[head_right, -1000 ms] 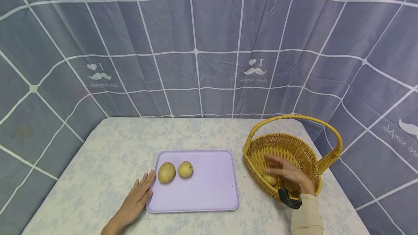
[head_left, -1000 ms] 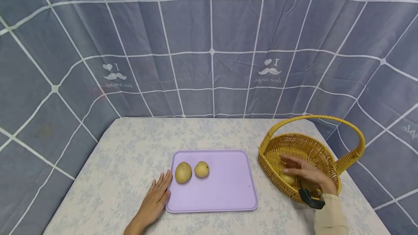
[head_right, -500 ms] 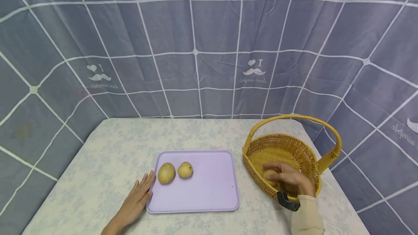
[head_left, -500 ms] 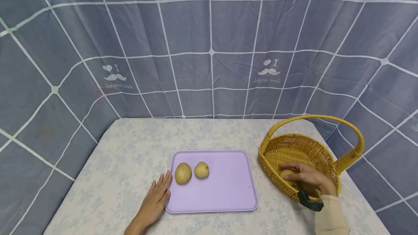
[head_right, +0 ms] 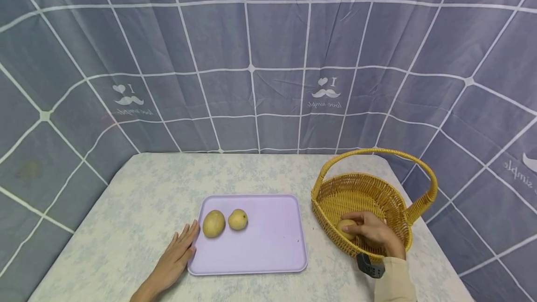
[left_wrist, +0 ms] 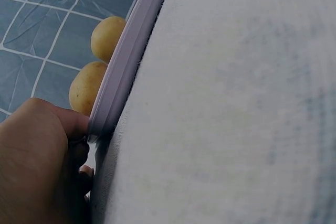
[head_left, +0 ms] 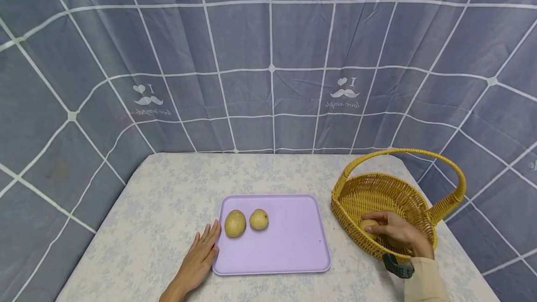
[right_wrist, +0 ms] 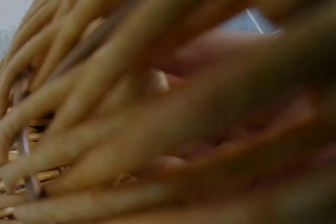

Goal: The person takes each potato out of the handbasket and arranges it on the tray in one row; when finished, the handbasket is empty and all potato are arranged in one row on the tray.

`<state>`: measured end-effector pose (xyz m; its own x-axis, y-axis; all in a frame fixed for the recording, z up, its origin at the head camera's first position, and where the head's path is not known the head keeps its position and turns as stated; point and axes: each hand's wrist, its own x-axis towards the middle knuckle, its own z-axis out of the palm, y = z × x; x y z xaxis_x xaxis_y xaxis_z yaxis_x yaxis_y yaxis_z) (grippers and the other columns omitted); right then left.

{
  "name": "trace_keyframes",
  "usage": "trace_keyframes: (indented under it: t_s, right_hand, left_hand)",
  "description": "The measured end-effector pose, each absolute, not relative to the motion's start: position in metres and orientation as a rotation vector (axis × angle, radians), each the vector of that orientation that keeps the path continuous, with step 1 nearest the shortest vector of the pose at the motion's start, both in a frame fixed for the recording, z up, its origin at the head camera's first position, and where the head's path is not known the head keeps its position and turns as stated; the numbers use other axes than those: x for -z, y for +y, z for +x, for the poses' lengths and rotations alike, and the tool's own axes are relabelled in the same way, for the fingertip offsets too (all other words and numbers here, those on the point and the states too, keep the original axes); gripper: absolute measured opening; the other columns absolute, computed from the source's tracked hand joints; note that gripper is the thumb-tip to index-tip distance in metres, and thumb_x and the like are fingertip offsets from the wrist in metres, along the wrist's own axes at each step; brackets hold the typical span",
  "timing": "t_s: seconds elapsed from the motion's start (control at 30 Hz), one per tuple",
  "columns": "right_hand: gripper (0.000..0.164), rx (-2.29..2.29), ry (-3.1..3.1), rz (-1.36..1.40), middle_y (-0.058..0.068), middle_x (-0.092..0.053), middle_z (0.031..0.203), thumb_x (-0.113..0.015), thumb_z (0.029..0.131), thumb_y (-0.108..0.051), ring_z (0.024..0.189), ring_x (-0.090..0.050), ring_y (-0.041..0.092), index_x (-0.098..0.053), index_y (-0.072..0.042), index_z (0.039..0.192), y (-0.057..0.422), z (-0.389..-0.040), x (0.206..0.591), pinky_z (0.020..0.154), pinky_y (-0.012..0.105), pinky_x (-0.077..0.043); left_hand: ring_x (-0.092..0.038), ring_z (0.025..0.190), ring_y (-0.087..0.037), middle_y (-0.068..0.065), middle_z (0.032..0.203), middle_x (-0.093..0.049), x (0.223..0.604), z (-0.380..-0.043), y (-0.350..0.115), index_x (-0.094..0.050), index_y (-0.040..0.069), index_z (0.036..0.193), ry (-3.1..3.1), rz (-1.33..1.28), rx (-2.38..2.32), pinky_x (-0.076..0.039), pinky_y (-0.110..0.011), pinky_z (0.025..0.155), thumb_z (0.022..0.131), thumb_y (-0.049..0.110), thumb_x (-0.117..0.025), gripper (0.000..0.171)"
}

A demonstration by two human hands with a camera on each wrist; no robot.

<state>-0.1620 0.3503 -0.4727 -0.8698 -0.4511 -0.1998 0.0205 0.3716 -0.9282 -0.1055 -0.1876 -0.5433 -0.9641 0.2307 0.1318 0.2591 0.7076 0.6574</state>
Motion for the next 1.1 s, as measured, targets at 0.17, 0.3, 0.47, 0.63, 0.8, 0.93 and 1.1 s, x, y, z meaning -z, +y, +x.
trace_keyframes:
  t_s: [0.17, 0.3, 0.47, 0.63, 0.8, 0.93, 1.1]
  right_hand:
    - [0.052, 1.46, 2.395, -0.301, 0.018, -0.067, 0.105, -0.063, 0.093, -0.014, 0.082, -0.064, 0.011, -0.046, 0.02, 0.129, 0.346, -0.16, 0.467, 0.07, 0.031, -0.057]
    - [0.051, 1.485, 2.551, -0.238, 0.013, -0.069, 0.108, -0.064, 0.093, -0.017, 0.087, -0.066, 0.007, -0.05, 0.013, 0.13, 0.346, -0.156, 0.451, 0.074, 0.026, -0.055]
    - [0.043, 1.689, 2.59, -0.322, -0.01, -0.066, 0.114, -0.058, 0.096, -0.008, 0.098, -0.063, 0.001, -0.048, 0.011, 0.133, 0.344, -0.147, 0.422, 0.079, 0.019, -0.053]
    - [0.04, 1.953, 2.471, -0.608, -0.005, -0.062, 0.126, -0.053, 0.093, 0.008, 0.109, -0.061, 0.006, -0.048, 0.012, 0.132, 0.322, -0.144, 0.402, 0.082, 0.018, -0.053]
    - [0.042, 1.994, 2.367, -0.766, 0.001, -0.063, 0.127, -0.058, 0.089, 0.01, 0.105, -0.065, 0.011, -0.051, 0.011, 0.13, 0.276, -0.156, 0.4, 0.079, 0.022, -0.056]
    - [0.041, 1.945, 2.263, -0.806, 0.011, -0.06, 0.13, -0.061, 0.089, 0.005, 0.107, -0.064, 0.014, -0.053, 0.01, 0.129, 0.238, -0.175, 0.417, 0.079, 0.025, -0.057]
    - [0.04, 1.821, 2.228, -0.776, 0.024, -0.055, 0.132, -0.066, 0.089, -0.005, 0.111, -0.062, 0.017, -0.058, 0.003, 0.127, 0.204, -0.196, 0.445, 0.083, 0.026, -0.056]
  left_hand:
    - [-0.018, 0.145, -0.035, -0.007, 0.157, -0.023, 0.545, -0.105, -0.188, -0.028, 0.005, 0.15, -2.862, -0.414, 1.103, 0.016, -0.011, 0.111, 0.103, 0.019, -0.041, 0.05]
    - [-0.018, 0.145, -0.035, -0.007, 0.157, -0.023, 0.544, -0.105, -0.188, -0.028, 0.004, 0.149, -2.855, -0.409, 1.103, 0.015, -0.013, 0.112, 0.103, 0.018, -0.041, 0.05]
    - [-0.017, 0.145, -0.035, -0.007, 0.157, -0.023, 0.543, -0.105, -0.188, -0.028, 0.004, 0.149, -2.856, -0.399, 1.115, 0.014, -0.017, 0.115, 0.103, 0.019, -0.04, 0.05]
    - [-0.017, 0.145, -0.035, -0.006, 0.157, -0.022, 0.542, -0.104, -0.189, -0.028, 0.004, 0.149, -2.864, -0.392, 1.112, 0.014, -0.016, 0.114, 0.103, 0.019, -0.04, 0.05]
    - [-0.018, 0.145, -0.034, -0.006, 0.157, -0.023, 0.542, -0.104, -0.189, -0.029, 0.005, 0.149, -2.857, -0.396, 1.107, 0.014, -0.016, 0.114, 0.103, 0.018, -0.042, 0.05]
    - [-0.018, 0.145, -0.033, -0.005, 0.157, -0.023, 0.543, -0.106, -0.188, -0.03, 0.006, 0.149, -2.852, -0.395, 1.106, 0.013, -0.017, 0.115, 0.103, 0.018, -0.042, 0.05]
    - [-0.018, 0.145, -0.032, -0.004, 0.157, -0.023, 0.543, -0.106, -0.186, -0.03, 0.006, 0.149, -2.855, -0.393, 1.113, 0.013, -0.017, 0.115, 0.102, 0.017, -0.043, 0.05]
